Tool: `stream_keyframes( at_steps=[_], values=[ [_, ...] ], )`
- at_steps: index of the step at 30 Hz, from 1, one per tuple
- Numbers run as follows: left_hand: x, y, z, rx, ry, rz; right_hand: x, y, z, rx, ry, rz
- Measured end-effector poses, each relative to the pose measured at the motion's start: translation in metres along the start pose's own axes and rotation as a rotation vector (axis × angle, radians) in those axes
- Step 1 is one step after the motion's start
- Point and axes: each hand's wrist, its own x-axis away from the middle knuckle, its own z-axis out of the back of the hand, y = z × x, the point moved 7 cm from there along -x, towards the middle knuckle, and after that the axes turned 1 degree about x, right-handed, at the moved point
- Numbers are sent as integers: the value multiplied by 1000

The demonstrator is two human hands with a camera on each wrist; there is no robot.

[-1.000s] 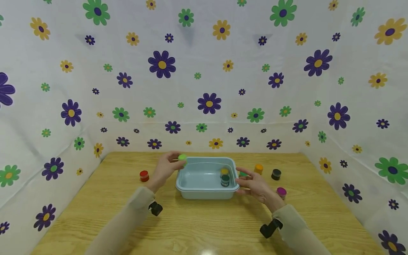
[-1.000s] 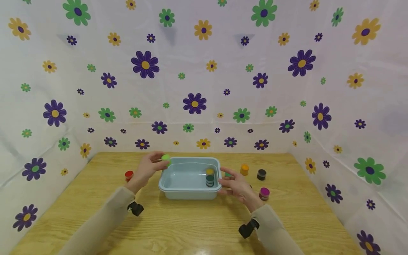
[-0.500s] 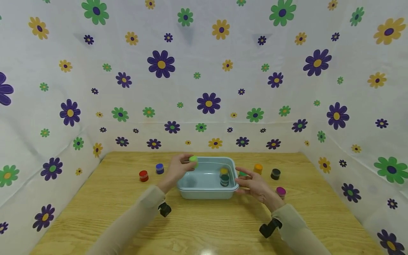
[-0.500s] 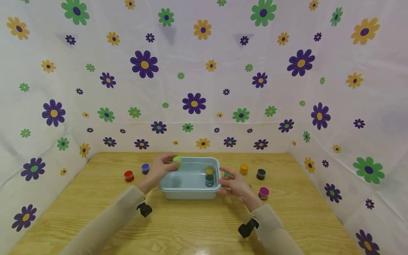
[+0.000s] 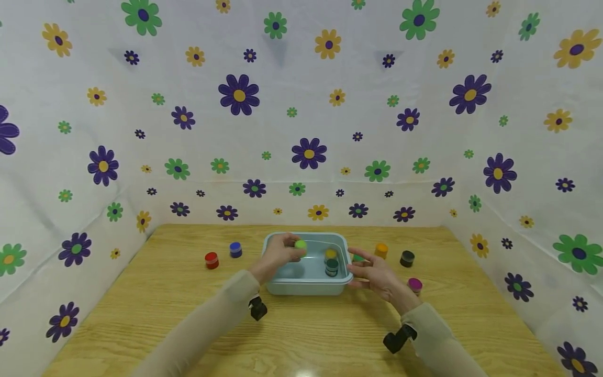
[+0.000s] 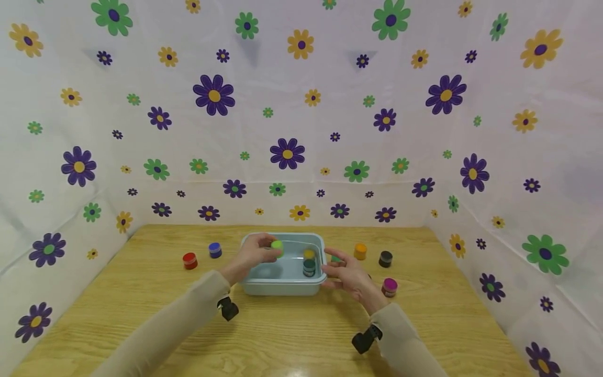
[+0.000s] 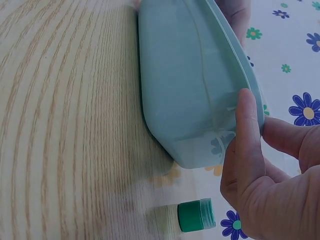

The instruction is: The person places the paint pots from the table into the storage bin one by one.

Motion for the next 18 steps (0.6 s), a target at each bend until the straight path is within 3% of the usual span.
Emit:
stream_keyframes(
  at_steps=[5, 12, 18],
  values=[
    [-5, -2, -12, 20, -43, 34, 2, -2, 0, -1, -7, 6],
    [-19, 2, -23, -23, -41, 40, 3, -3, 0, 12, -9, 7],
    [-25, 3, -33, -77, -85, 34, 3, -3, -2, 7, -9, 6]
  ],
)
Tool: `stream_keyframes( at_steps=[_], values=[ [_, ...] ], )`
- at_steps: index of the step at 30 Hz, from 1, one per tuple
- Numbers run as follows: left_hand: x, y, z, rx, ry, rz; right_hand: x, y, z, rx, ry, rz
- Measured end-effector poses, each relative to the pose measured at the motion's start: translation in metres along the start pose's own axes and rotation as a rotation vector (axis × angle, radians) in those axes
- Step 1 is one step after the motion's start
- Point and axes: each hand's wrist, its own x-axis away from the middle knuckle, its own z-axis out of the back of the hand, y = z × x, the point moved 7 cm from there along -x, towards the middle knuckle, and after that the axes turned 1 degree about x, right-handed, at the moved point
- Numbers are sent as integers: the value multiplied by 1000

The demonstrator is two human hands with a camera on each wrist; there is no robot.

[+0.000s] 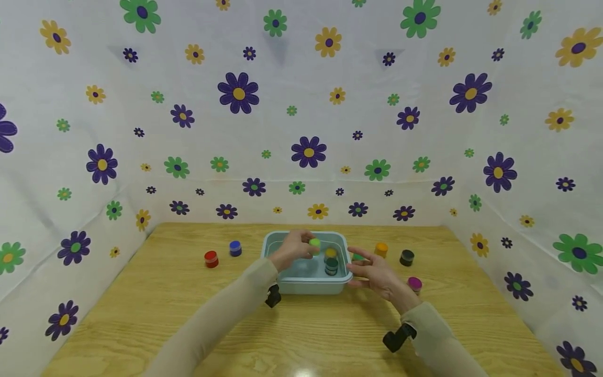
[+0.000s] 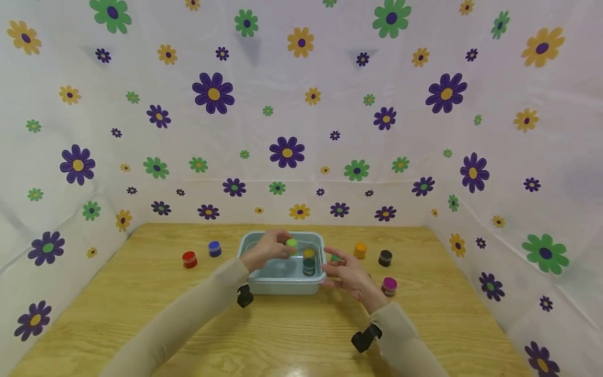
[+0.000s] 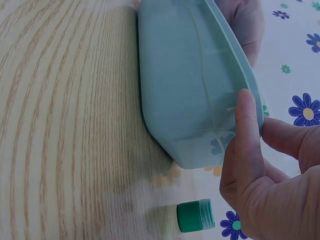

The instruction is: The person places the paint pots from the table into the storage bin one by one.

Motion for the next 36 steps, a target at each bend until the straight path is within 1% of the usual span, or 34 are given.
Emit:
stream_keyframes(
  at_steps=[5, 10, 13, 17, 19, 24, 30, 36],
  values=[
    [-4, -4, -7, -41, -13, 21, 1, 0, 0, 1, -9, -1],
    [-8, -3, -9, -70, -51, -3, 0, -1, 1, -1, -6, -6],
    [-11, -3, -8, -123, -69, -7, 0, -1, 1, -4, -7, -7],
    [-12, -7, -8, -210, -78, 22, 1, 0, 0, -6, -6, -6],
    [-12, -9, -8, -235, -87, 42, 1, 0, 0, -8, -3, -3],
    [-11, -11, -9, -235, -112, 64, 1, -2, -1, -9, 1, 1],
    [-12, -14, -9, -211, -130, 49, 0, -2, -1, -8, 0, 0],
    [-12, -14, -8, -183, -122, 40, 0, -1, 0, -3, 2, 6]
  ],
)
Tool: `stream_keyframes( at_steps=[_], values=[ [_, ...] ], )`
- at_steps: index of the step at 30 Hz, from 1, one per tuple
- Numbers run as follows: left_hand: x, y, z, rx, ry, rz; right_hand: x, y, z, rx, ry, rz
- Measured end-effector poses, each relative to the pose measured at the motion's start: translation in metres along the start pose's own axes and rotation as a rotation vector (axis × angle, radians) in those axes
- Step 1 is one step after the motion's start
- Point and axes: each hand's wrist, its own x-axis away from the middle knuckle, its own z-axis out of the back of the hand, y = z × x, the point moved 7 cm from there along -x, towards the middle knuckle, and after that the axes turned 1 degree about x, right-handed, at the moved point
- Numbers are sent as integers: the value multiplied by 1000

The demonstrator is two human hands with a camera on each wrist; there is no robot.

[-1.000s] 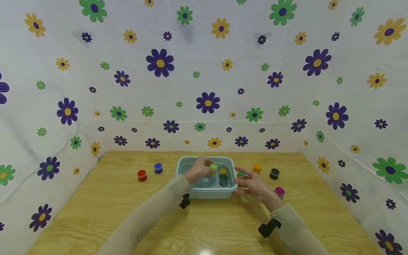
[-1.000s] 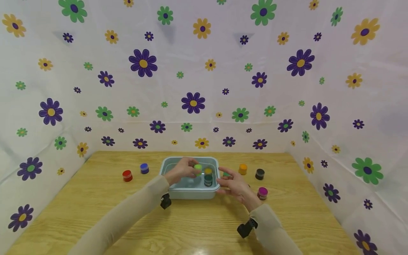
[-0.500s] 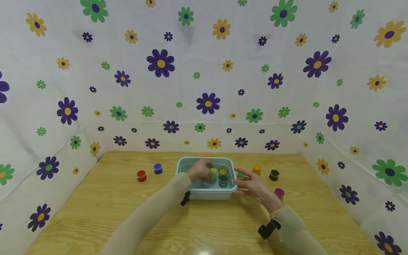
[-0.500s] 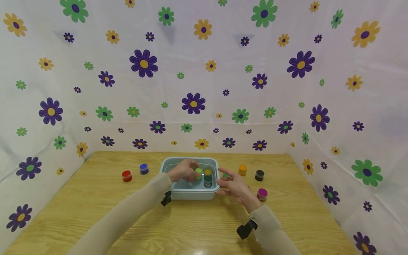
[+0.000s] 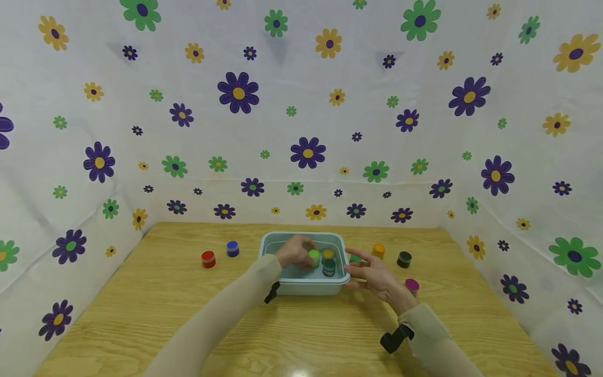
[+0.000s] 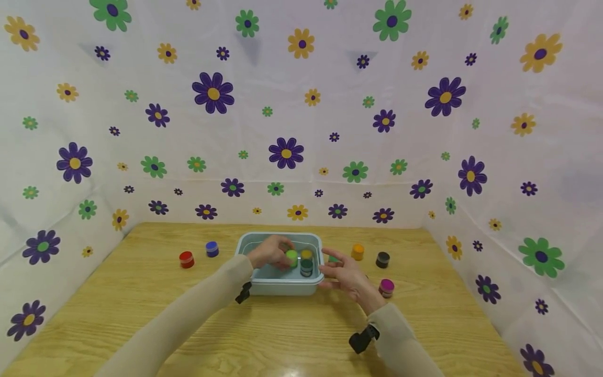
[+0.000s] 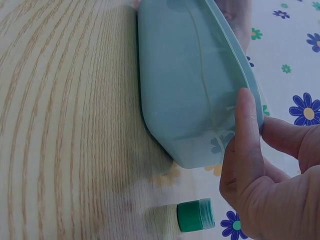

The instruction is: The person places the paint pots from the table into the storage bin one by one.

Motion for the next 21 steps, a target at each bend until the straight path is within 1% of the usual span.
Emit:
stream_keyframes(
  at_steps=[4, 11, 16, 21],
  values=[
    [0, 1, 0, -11, 8, 3, 0, 1, 0, -6, 3, -4],
    [-2, 1, 0, -117, 23, 2, 0, 1, 2, -14, 4, -14],
    [-8, -3, 0, -128, 32, 14, 1, 0, 1, -11, -7, -10],
    [-5, 0, 1, -143, 34, 4, 1, -1, -1, -2, -14, -8]
  ],
)
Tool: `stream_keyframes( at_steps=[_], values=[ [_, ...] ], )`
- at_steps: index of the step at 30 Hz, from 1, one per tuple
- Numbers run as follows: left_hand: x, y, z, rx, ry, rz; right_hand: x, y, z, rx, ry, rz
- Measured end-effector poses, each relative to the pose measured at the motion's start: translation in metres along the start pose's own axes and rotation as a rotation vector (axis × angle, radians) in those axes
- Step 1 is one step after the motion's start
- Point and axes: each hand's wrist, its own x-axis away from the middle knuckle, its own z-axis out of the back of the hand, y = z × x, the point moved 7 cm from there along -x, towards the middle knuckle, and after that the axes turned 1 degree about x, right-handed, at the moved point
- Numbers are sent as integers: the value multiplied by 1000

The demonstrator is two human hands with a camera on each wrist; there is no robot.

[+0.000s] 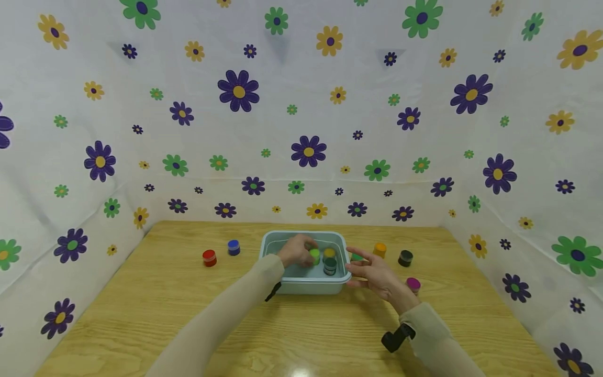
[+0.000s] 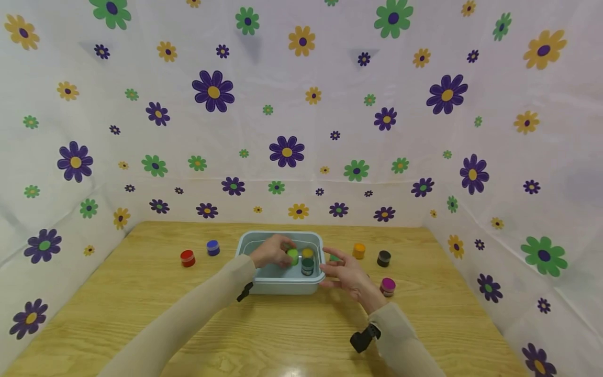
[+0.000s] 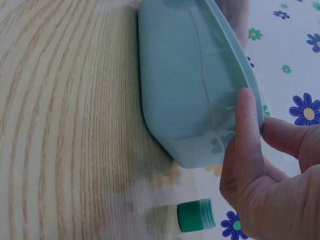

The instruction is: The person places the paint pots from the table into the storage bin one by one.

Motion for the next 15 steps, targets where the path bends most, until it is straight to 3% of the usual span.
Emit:
stream_keyframes(
  at_steps=[6, 15],
  values=[
    [1, 2, 2, -67, -5, -46, -1, 1, 0, -2, -5, -8],
    [-1, 4, 2, -102, -7, -60, -3, 3, 2, -7, 3, -18]
  ],
)
